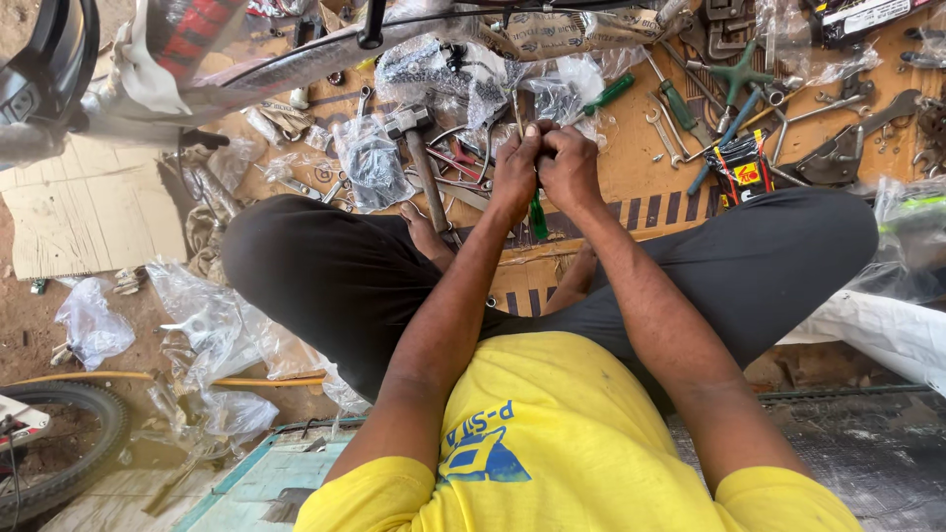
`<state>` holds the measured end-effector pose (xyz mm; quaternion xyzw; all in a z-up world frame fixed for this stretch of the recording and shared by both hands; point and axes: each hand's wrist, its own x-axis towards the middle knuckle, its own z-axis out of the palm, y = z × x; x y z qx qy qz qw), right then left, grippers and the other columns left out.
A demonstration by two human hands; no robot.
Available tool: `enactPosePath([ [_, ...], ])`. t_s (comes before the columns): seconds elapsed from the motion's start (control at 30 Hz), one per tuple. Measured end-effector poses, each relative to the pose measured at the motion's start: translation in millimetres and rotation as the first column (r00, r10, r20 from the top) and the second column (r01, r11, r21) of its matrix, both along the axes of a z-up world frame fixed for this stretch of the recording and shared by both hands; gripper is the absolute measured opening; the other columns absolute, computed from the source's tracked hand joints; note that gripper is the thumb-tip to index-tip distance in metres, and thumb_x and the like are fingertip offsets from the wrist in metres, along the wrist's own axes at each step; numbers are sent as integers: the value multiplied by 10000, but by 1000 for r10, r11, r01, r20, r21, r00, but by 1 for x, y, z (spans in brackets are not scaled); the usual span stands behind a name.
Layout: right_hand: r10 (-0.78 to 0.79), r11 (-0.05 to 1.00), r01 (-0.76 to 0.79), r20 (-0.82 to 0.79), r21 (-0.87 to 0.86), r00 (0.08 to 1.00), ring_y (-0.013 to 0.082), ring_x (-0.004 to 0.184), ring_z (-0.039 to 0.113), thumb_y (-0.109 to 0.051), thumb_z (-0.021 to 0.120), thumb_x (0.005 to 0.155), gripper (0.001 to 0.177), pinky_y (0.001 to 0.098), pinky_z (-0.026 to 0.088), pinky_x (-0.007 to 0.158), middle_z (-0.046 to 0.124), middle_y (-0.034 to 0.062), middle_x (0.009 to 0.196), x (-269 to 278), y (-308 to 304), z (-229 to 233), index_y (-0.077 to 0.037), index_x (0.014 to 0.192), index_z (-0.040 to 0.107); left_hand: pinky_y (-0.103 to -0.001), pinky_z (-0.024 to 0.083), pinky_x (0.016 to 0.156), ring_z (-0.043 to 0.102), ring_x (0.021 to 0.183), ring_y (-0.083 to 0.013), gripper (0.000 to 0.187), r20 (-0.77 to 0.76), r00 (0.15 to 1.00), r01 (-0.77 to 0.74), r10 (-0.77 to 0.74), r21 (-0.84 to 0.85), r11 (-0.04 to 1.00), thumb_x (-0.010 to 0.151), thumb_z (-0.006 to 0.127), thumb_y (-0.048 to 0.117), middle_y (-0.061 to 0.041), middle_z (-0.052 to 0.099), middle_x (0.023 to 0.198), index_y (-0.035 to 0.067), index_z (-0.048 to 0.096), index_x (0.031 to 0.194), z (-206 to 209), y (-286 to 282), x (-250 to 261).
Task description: The person sits on the floor and works on a bicycle chain, using a screwdriver to adjust a link and a rag to wipe the chain and frame. The person handles the chain directly and uses tools to manipulate the bicycle components.
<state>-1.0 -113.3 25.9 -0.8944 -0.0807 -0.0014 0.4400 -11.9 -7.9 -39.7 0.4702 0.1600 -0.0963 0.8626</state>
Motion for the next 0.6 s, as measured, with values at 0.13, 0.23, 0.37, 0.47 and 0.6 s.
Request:
enactPosePath([
  [0.13, 63, 982, -7, -289, 190, 955, 197, 649, 681, 27, 691, 898, 19, 341, 541, 524, 699, 142, 871, 1, 0, 17, 26, 886, 705, -295, 556, 744, 668, 882, -179, 439, -22, 1000, 18, -17, 53, 998, 1114, 447, 298, -144, 707, 1076, -62, 619, 1297, 16, 12, -5],
  [0.23, 171, 930, -1, -431, 367, 886, 110, 637, 670, 18, 713, 898, 80, 271, 548, 495, 739, 81, 829, 8, -7, 29, -25, 966, 717, -293, 512, 492, 630, 699, -162, 435, -102, 993, 72, -67, 54, 996, 1094, 420, 325, -137, 700, 1003, -24, 609, 1273, 38, 18, -9],
  [0.37, 202, 916, -58, -332, 397, 921, 105, 708, 705, 62, 724, 856, 96, 270, 595, 551, 764, 36, 927, 7, -20, 35, -9, 919, 736, -291, 514, 473, 633, 673, -163, 419, -87, 991, 95, -97, -34, 995, 1092, 432, 326, -130, 720, 998, -8, 621, 1260, 51, 15, -10],
  [0.47, 111, 975, -75, -164, 207, 980, 135, 722, 720, 58, 729, 869, 89, 286, 609, 607, 758, 69, 866, -1, -16, 35, 7, 939, 748, -289, 520, 487, 625, 676, -147, 427, -84, 991, 109, -102, 86, 990, 1109, 445, 337, -105, 684, 951, -19, 634, 1247, 50, 7, -12],
  [0.6, 60, 983, -1, -312, 185, 948, 134, 715, 714, 27, 713, 868, 119, 290, 608, 618, 749, 62, 861, -6, -22, 44, -8, 979, 738, -298, 519, 487, 599, 639, -145, 456, -96, 984, 167, -148, 235, 958, 1143, 440, 358, -115, 643, 892, -54, 626, 1203, 53, 1, -17],
])
